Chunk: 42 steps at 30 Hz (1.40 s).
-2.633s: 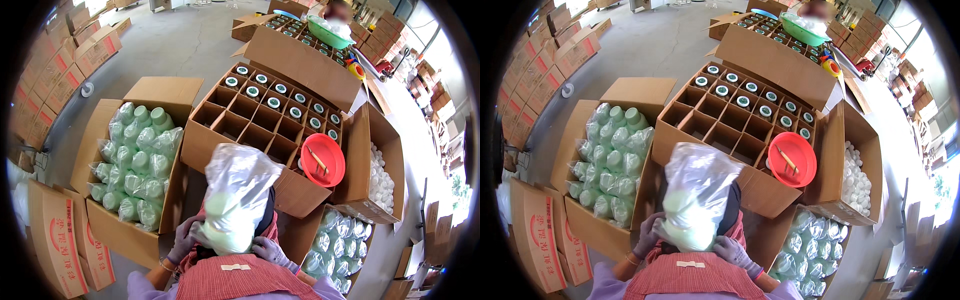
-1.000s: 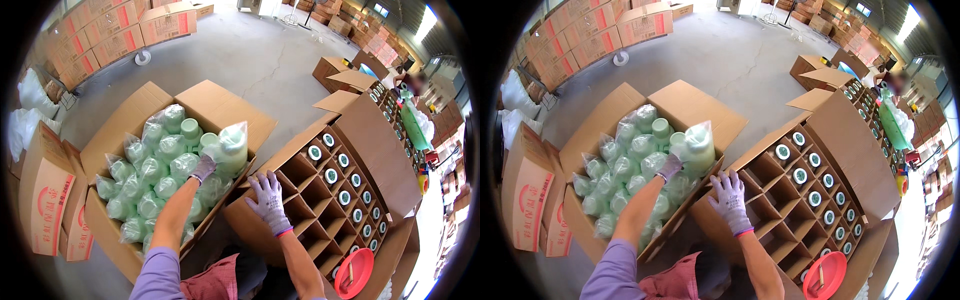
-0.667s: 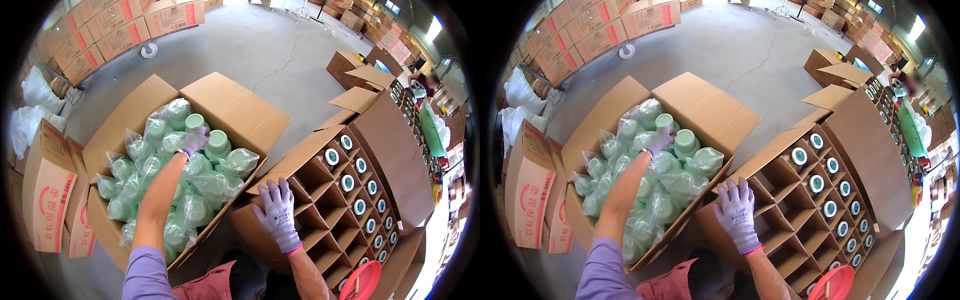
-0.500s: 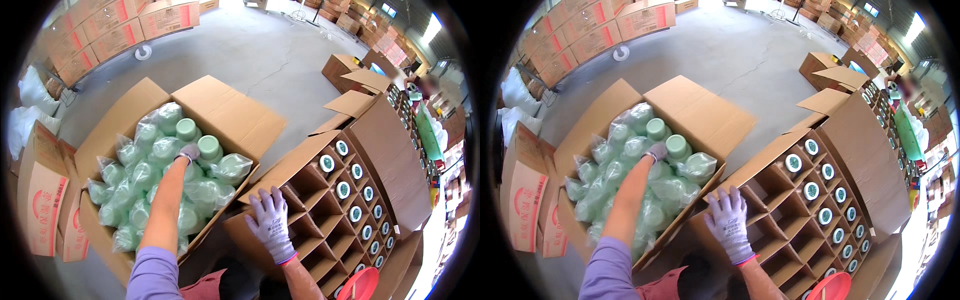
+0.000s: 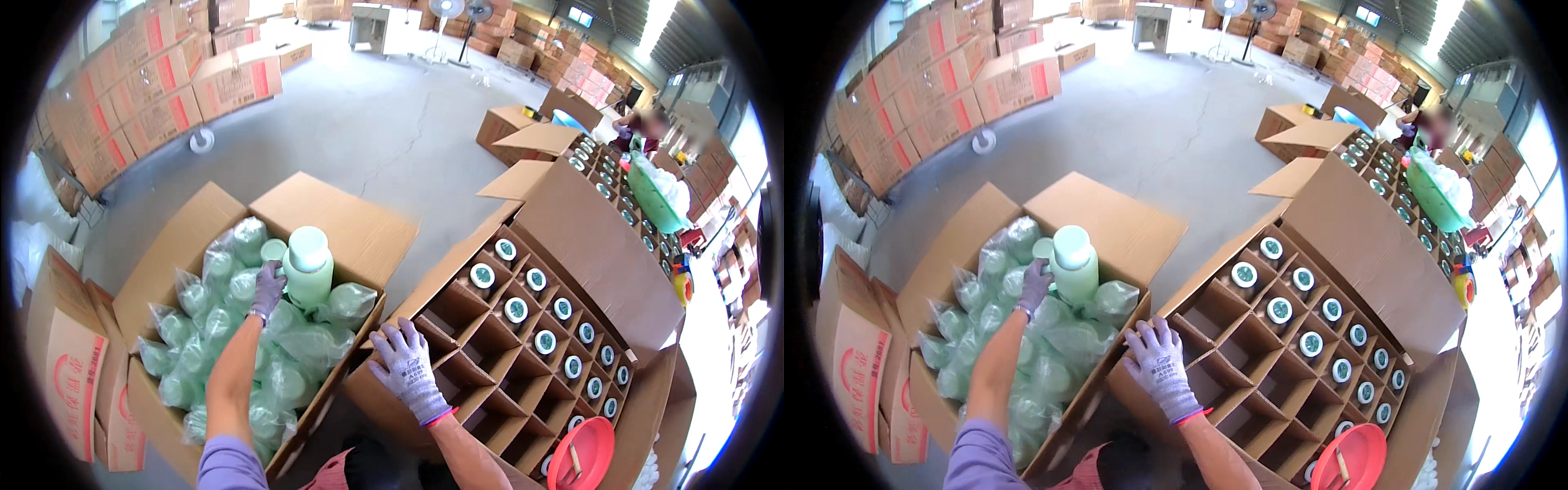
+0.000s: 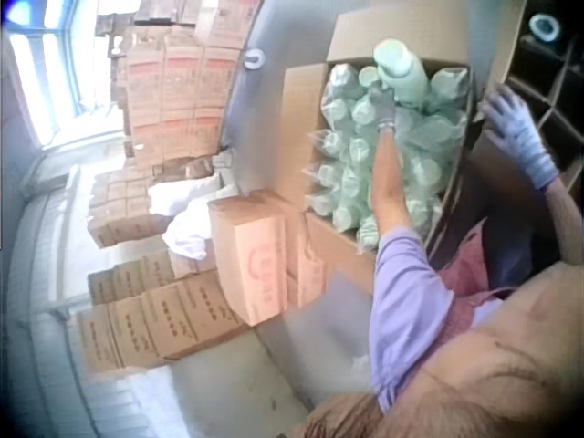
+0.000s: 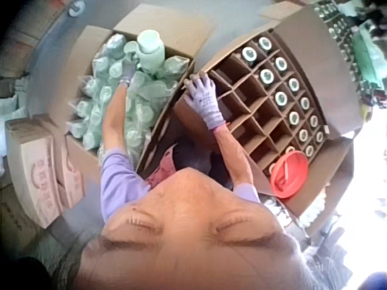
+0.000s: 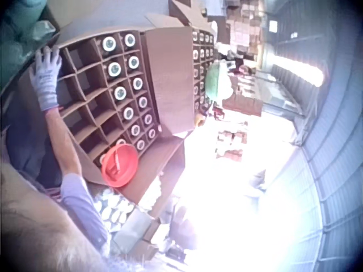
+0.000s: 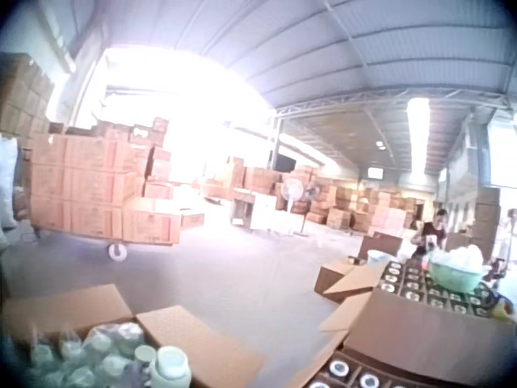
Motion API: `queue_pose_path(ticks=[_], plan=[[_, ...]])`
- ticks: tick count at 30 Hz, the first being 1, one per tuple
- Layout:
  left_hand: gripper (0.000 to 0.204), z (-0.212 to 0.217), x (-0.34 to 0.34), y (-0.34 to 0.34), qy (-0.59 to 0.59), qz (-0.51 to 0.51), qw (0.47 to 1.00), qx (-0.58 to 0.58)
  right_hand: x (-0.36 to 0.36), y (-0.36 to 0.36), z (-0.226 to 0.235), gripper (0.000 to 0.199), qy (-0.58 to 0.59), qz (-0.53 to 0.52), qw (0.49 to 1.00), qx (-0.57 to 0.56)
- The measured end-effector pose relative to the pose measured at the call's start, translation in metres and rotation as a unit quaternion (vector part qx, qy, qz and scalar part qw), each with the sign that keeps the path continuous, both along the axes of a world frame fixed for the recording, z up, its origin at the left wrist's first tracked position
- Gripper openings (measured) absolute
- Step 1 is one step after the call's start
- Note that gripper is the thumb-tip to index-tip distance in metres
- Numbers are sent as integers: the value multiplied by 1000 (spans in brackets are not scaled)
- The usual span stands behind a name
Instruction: The person assembles light green thermos flasks by inserting a metal liner, applying a seal with a red tool, and screwing on a cap. Each completed unit is wrapped in a plastic bag and placed into a cardboard box.
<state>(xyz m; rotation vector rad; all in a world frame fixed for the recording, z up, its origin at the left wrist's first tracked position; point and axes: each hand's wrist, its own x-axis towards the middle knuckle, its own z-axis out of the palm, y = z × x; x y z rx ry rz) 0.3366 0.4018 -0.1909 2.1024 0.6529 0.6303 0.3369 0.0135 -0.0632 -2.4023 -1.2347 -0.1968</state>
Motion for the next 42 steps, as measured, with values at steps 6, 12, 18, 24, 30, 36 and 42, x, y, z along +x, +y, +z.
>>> queue_pose_path(ticks=[6,12,18,24,30,36,42], plan=[[31,203,-56,-48,-211,-149,966,9,-9,-8,14,70,32,-55,968,241],[31,241,-107,-167,-41,-425,781,-455,-95,-71,184,108,320,103,807,486],[50,220,-231,-356,1,-597,663,-452,-222,-131,182,74,265,79,926,257],[48,219,-233,-371,71,-523,662,-532,-293,-180,106,66,359,33,852,379],[66,179,-316,-368,71,-443,714,-537,-269,-194,129,55,330,210,853,345],[103,220,-319,-389,131,-504,648,-556,-217,-233,165,49,156,-101,832,523],[98,258,-327,-366,101,-559,732,-376,-163,-410,57,54,-68,-513,786,337]])
